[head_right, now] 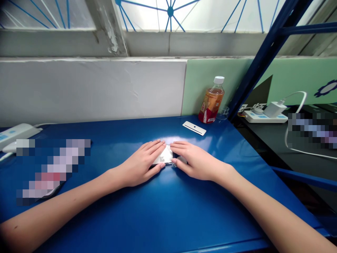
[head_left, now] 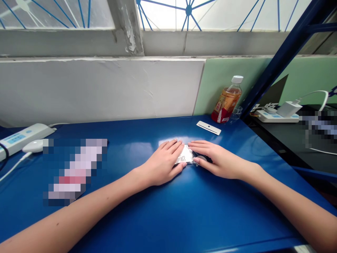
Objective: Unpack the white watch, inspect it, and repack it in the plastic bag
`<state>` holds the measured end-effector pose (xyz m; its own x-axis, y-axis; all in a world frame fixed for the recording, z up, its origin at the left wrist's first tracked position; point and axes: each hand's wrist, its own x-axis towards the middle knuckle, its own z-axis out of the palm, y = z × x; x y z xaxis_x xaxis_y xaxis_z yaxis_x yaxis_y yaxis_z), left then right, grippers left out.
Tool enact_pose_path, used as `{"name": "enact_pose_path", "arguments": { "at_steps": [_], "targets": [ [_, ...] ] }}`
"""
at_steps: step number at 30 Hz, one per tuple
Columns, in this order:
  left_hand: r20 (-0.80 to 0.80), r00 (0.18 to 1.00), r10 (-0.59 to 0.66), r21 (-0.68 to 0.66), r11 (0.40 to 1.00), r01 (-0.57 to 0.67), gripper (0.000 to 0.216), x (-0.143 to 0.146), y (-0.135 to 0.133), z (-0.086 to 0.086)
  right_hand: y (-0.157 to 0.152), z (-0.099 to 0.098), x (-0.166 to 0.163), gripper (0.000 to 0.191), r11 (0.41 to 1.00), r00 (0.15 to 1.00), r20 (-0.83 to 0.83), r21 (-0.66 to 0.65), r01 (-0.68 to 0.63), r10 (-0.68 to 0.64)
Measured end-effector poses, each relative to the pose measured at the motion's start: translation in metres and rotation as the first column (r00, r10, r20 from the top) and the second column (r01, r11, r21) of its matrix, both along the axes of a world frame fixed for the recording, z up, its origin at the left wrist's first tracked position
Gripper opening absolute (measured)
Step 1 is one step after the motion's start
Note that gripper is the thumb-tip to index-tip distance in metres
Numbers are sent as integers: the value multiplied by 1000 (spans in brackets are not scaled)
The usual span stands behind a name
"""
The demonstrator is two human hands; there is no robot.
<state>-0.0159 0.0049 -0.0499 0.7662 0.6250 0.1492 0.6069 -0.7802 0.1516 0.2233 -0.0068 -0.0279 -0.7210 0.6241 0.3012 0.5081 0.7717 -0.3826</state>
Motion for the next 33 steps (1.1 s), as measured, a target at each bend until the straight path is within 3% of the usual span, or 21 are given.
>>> {"name": "enact_pose_path", "arguments": {
  "at_steps": [10, 27, 33],
  "targets": [
    [16, 1000, 5, 1, 1000, -5, 58, 1, 0, -1, -4, -7, -2, 39, 987, 980, 166, 131, 89, -110],
    [17, 1000, 10, -19, 1000, -9, 58, 2, -1, -1, -14, -10, -15, 45, 925, 937, 314, 380, 24, -153],
    [3, 1000, 20, -39, 999, -20, 58, 4, -2, 0, -19, -12, -19, 47, 928, 932, 309, 365, 70, -192]
  ]
}}
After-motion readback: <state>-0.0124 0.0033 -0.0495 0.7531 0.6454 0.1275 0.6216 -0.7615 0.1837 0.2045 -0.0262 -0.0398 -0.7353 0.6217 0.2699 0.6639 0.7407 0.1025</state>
